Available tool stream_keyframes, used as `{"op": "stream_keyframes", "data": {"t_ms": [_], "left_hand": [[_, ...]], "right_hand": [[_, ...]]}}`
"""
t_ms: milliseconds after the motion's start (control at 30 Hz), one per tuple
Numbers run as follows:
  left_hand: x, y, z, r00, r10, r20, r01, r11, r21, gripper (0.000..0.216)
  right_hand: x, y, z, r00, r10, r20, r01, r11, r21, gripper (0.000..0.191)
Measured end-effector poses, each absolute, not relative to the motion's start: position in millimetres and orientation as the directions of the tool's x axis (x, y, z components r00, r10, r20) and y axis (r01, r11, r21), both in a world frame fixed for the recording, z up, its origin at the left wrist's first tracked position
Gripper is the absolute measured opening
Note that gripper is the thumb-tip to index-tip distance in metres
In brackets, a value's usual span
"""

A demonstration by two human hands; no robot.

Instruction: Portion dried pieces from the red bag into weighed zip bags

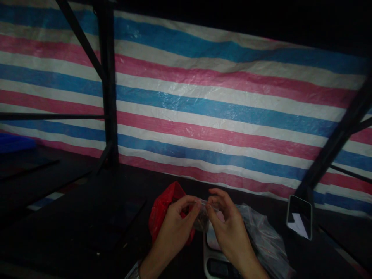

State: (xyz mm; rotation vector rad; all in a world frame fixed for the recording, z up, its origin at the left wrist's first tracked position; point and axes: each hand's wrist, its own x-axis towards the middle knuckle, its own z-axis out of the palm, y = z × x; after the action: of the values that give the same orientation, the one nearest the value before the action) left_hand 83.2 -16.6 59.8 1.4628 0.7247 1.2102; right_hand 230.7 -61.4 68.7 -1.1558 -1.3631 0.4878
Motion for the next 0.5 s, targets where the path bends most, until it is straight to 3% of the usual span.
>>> {"op": "stream_keyframes", "data": {"t_ms": [167,333,500], "left_hand": [[81.9,-18.7,58.9,0.278,0.904,0.326,-0.131,-0.301,0.945,0.023],[80.5,-15.8,59.4,0.334,0.880,0.339,-0.122,-0.316,0.941,0.025],[79.9,-14.4,66.0,0.345,0.873,0.346,-0.060,-0.347,0.936,0.033]], "right_hand": [[223.3,-62.6,71.2,0.161,0.846,0.507,0.294,0.450,-0.843,0.041],[226.8,-61.2,71.0,0.154,0.844,0.514,0.378,0.430,-0.820,0.026],[234.6,-57.2,76.5,0.189,0.824,0.534,0.394,0.435,-0.810,0.041]]}}
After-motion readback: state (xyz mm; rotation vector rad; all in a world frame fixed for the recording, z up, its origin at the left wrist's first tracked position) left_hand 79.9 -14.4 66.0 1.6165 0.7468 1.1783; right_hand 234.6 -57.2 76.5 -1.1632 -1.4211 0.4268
